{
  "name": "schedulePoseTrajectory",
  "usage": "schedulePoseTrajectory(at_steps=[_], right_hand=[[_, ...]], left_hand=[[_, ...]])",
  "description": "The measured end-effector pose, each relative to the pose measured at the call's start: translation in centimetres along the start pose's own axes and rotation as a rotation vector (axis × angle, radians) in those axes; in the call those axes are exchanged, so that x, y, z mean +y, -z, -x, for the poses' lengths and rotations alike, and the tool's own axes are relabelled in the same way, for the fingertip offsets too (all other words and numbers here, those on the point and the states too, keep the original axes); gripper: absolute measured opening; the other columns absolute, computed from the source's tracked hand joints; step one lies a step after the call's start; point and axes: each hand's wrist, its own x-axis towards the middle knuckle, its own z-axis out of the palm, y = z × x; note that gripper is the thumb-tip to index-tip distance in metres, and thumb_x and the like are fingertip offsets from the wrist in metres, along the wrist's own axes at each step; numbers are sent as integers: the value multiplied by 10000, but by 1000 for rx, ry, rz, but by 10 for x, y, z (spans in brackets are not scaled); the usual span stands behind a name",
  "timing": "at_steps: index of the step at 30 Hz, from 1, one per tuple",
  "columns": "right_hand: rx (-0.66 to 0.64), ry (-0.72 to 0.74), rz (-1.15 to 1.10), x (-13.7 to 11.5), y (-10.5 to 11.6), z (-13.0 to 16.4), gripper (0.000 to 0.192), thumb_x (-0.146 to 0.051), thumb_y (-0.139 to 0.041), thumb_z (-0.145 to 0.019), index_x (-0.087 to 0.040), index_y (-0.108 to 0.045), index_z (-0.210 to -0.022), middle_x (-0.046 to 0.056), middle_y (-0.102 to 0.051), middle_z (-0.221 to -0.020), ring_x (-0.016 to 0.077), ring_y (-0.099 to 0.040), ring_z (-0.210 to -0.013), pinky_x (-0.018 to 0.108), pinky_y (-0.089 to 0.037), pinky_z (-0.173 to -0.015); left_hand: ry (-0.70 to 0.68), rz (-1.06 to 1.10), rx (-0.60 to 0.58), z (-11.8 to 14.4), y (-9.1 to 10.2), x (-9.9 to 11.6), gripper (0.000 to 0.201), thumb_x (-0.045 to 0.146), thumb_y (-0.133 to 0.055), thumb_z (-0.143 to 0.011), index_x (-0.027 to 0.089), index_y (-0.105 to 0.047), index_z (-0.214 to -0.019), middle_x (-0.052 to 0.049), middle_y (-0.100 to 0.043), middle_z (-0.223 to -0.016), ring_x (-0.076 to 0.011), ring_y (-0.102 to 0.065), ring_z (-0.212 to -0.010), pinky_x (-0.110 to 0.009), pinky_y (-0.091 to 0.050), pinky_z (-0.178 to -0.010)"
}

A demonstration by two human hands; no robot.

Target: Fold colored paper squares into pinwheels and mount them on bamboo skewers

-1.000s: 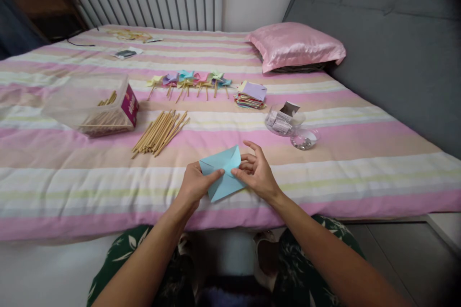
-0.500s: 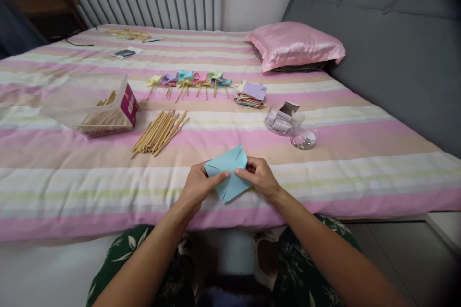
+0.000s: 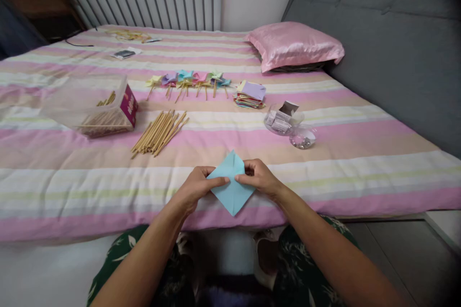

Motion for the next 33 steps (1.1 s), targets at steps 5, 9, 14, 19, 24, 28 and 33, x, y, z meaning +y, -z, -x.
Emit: schedulePoseTrajectory(at_steps=[5, 9, 14, 19, 24, 28, 33], right_hand=[[-39, 15, 81, -2, 0, -1, 175, -275, -637, -660, -125, -648, -751, 0, -580, -663, 120, -499, -589, 232, -389, -551], [-60, 44, 121, -2, 0, -1, 135, -264, -629, -663, -129, -624, -672, -20, -527, -602, 98, -452, -551, 213, -353, -513], [-64, 69, 150, 1, 0, -1, 129, -257, -622, -684, -132, -612, -650, -31, -497, -578, 89, -433, -536, 206, -331, -496], [-49, 79, 119, 0, -2, -1, 167, -303, -655, -687, -146, -611, -726, -9, -572, -663, 114, -515, -590, 229, -403, -551], [122, 173, 15, -5, -1, -2, 396, -325, -692, -688, -200, -545, -1033, 39, -620, -882, 149, -595, -771, 262, -468, -669], [302, 320, 52, -5, -1, -1, 350, -265, -648, -739, -216, -535, -1066, 23, -617, -823, 138, -599, -730, 259, -478, -645], [233, 394, 116, -6, -9, 4, 232, -190, -605, -759, -209, -596, -991, 5, -647, -697, 130, -614, -585, 254, -503, -541]], left_hand=[[18, -32, -68, 3, 6, 5, 212, 308, -707, -646, 113, -703, -728, -41, -665, -683, -136, -537, -609, -243, -382, -603], [7, -71, -72, 2, 4, 0, 195, 300, -723, -624, 117, -698, -685, -28, -651, -649, -132, -529, -594, -243, -383, -600], [19, -60, 13, -1, 0, -8, 199, 283, -733, -592, 106, -689, -670, -10, -612, -578, -121, -505, -539, -236, -364, -550], [24, -23, 46, -3, -2, -10, 190, 267, -735, -588, 99, -687, -662, -23, -630, -581, -119, -516, -526, -230, -359, -535], [15, 104, 158, -4, 5, -3, 198, 256, -741, -579, 100, -693, -692, -39, -665, -616, -121, -541, -528, -221, -375, -527], [13, 221, 278, -4, 16, 5, 214, 241, -760, -558, 109, -685, -709, -30, -676, -643, -117, -554, -544, -212, -388, -527], [21, 315, 334, -6, 25, 5, 232, 232, -777, -537, 116, -673, -710, -18, -667, -645, -127, -561, -566, -224, -400, -527]])
